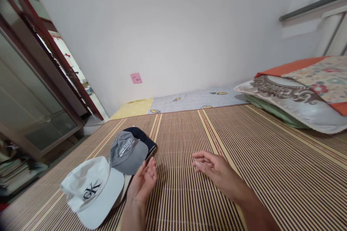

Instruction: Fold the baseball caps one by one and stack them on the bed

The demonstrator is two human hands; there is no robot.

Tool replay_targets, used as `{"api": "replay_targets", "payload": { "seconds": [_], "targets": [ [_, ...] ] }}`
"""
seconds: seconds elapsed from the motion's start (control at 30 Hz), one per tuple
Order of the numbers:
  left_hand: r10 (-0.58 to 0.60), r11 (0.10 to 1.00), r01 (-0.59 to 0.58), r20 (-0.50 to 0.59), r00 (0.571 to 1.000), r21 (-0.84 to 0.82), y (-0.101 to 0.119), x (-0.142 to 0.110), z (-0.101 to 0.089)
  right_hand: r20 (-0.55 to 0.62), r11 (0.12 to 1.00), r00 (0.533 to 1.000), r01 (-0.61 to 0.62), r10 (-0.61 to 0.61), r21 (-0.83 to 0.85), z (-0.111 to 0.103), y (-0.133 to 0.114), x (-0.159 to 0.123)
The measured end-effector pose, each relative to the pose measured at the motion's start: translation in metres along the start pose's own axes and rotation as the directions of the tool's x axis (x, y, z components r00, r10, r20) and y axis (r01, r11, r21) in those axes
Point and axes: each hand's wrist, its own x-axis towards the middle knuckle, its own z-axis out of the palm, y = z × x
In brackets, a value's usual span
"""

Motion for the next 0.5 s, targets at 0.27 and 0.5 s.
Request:
{"api": "replay_targets", "payload": {
  "seconds": [0.27,0.5],
  "targets": [
    [0.291,0.705,-0.272,0.083,0.953,0.655,-0.087,0.016,-0.006,0.061,0.988,0.997,-0.04,0.049,-0.149,-0.001,-0.011,-0.031],
    [0.474,0.081,-0.416,0.332,0.816,0.906,-0.11,0.012,-0.013,-0.097,0.939,0.982,-0.183,0.162,-0.292,0.003,0.019,-0.116]
  ]
}}
